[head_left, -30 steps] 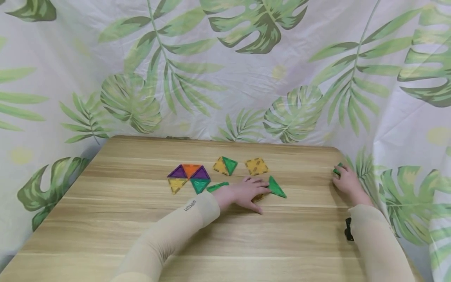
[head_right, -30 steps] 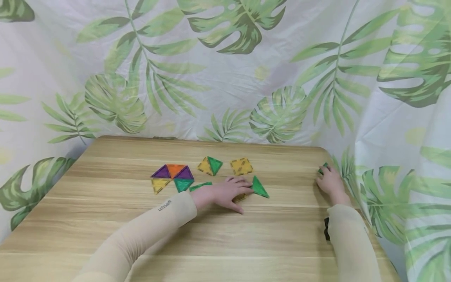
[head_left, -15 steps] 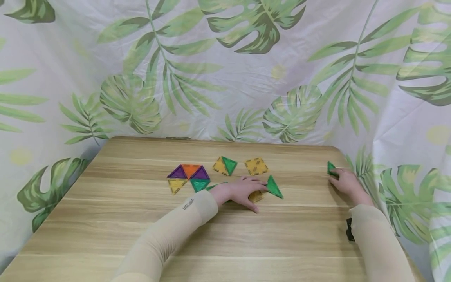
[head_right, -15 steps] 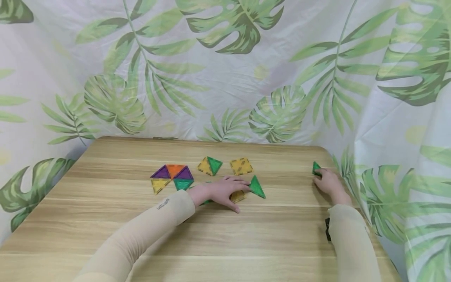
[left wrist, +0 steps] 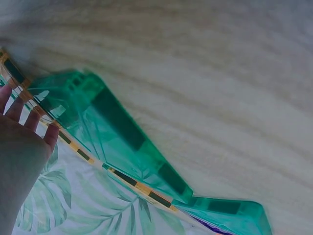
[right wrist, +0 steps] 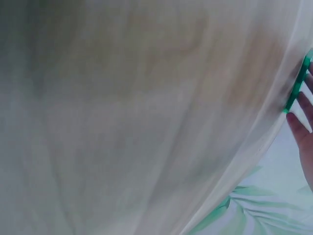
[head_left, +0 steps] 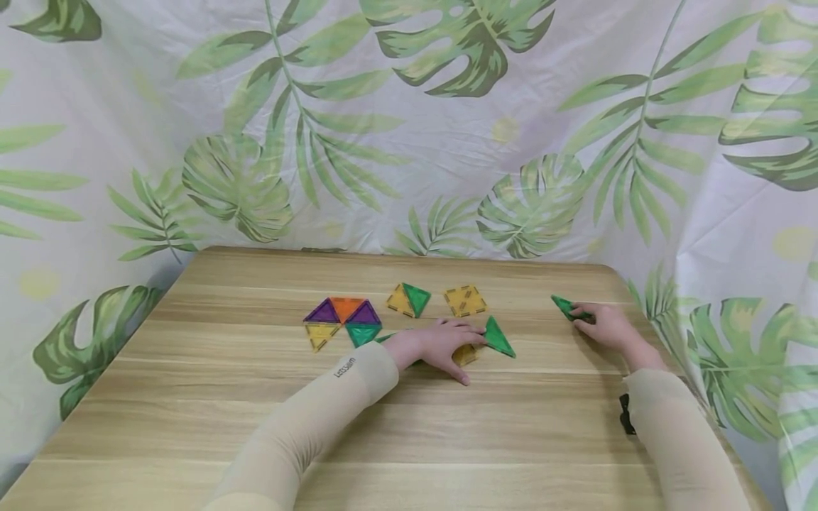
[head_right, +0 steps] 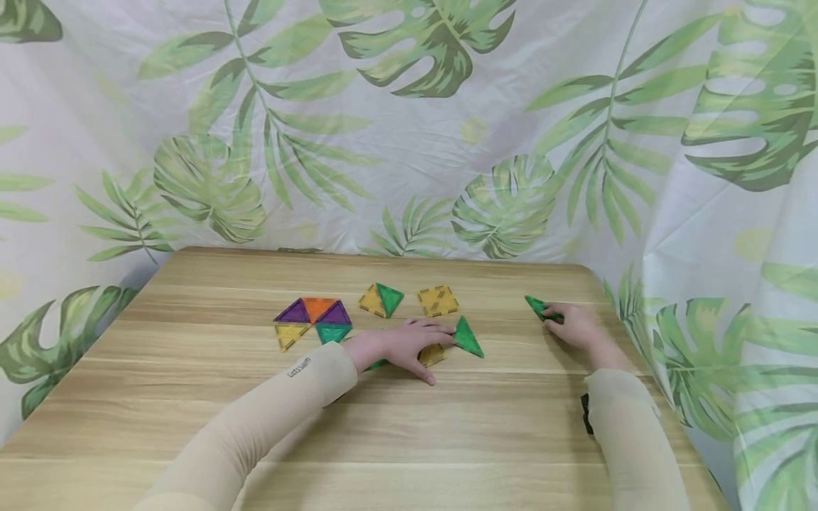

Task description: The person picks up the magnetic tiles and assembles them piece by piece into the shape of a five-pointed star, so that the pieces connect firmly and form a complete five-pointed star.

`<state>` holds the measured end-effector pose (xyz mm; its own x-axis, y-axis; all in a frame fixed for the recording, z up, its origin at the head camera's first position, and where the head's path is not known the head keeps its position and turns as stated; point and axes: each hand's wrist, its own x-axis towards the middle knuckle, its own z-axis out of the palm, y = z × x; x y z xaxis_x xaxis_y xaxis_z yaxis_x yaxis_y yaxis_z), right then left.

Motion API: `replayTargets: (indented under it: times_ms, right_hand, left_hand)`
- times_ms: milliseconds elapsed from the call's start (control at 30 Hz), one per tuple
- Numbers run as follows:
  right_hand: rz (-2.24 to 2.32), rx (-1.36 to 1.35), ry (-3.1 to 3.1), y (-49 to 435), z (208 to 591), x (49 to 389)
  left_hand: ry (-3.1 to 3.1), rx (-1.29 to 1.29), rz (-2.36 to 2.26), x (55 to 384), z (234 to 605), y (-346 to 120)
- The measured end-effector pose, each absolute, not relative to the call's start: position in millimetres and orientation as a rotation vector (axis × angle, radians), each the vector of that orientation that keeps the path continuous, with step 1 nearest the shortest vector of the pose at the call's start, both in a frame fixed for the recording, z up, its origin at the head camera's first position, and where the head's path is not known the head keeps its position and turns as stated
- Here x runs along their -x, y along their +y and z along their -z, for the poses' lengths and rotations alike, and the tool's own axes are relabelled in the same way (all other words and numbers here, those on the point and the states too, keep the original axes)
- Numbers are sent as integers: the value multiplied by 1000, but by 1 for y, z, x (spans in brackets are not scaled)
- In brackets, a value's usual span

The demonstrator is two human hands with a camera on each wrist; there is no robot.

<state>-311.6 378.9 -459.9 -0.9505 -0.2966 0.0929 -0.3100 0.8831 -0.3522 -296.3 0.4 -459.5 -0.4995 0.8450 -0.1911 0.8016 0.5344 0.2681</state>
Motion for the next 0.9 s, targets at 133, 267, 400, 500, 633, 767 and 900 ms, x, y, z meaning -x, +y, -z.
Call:
replayTargets:
  times_ms: [133,267,400,500,633,767,900]
  right_hand:
    - [-561,-539,-3002,373,459,311]
    - [-608,-518,-2995,370,460,314]
    - [-637,-451,-2974,367,462,320]
    - [-563,-414,-2998,364,462,324]
    - [-476,-411,-3051,359,462,326]
    - [-493,-475,-3071,356,459,325]
    - [-498,-604,-3075,355,456,323]
  left_hand:
    - [2482,-1370,-211,296,459,0]
    - [2482,-1370,-214,296,459,0]
    - [2485,-1364,-211,297,460,0]
    - [2488,-1359,-213,297,462,1]
    - [2490,-1355,-215,297,463,1]
    - [2496,-1360,-203,298,464,0]
    - [2494,-1358,-206,299,466,1]
